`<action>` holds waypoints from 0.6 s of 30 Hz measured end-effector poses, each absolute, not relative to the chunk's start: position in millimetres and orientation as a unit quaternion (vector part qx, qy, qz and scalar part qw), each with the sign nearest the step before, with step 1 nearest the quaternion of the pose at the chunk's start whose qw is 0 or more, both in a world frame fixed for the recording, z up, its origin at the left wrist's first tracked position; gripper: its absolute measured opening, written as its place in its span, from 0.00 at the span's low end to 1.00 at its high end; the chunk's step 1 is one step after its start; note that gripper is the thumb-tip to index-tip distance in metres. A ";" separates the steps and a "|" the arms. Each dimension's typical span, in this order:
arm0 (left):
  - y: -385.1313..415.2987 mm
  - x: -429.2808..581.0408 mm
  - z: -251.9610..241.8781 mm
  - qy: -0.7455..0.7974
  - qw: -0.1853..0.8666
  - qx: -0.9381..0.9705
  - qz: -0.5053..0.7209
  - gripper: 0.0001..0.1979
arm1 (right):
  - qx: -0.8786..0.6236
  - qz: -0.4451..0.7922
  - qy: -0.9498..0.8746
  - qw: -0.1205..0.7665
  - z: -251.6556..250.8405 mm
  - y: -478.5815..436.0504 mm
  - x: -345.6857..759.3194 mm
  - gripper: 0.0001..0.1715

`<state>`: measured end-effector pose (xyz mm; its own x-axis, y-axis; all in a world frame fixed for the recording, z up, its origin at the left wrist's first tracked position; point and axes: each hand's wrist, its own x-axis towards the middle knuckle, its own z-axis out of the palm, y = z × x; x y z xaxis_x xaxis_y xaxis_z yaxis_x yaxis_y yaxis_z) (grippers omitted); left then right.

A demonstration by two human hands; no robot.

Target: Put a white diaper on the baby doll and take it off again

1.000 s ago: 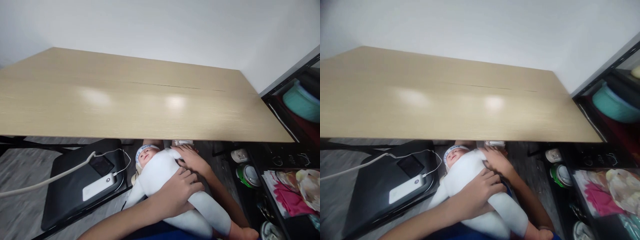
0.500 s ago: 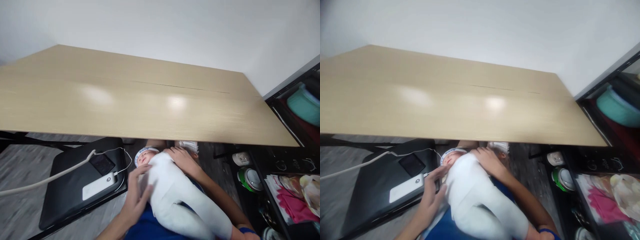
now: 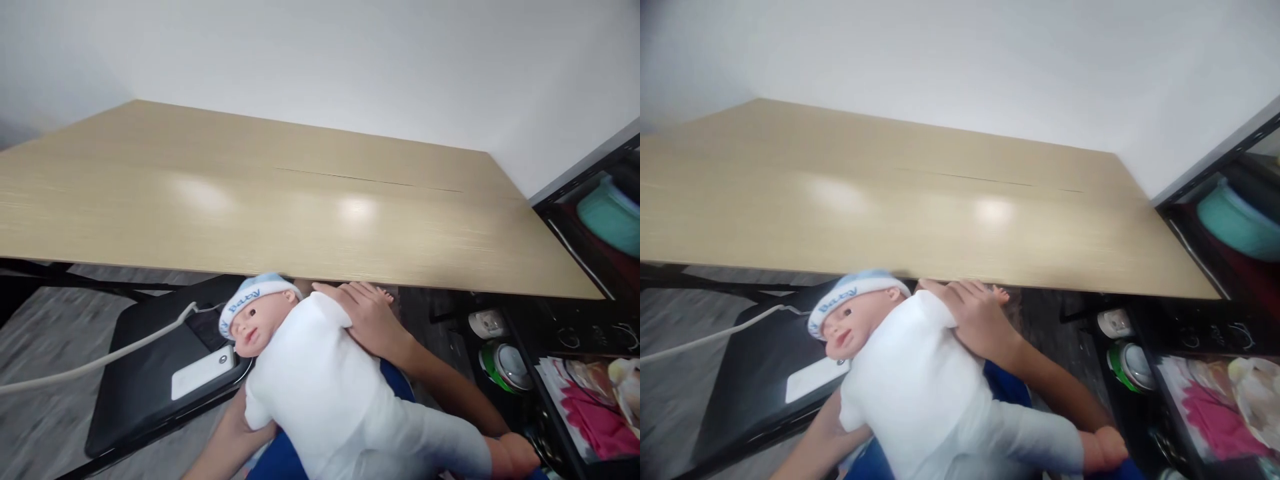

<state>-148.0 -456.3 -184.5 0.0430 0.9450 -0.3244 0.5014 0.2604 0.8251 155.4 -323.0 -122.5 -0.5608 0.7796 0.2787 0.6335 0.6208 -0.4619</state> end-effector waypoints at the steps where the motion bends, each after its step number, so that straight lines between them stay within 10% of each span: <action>1: -446.7 -149.7 -173.7 0.642 0.468 0.556 0.245 0.45 | -0.422 0.150 -0.859 0.246 -115.3 -324.4 162.6 0.43; 8: -328.1 -134.8 -92.1 0.508 0.465 0.702 0.183 0.33 | -0.541 0.060 -0.802 0.244 -76.2 -296.8 224.4 0.22; 18: -146.8 -86.8 -66.4 0.452 0.372 0.804 0.100 0.28 | -0.637 -0.007 -0.747 0.189 -111.7 -207.7 283.5 0.18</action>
<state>-86.8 -146.8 -66.4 0.5712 0.8018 -0.1757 0.6531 -0.3142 0.6890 283.5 -207.7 -111.7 -0.1167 0.9496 0.2910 0.9548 0.1879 -0.2302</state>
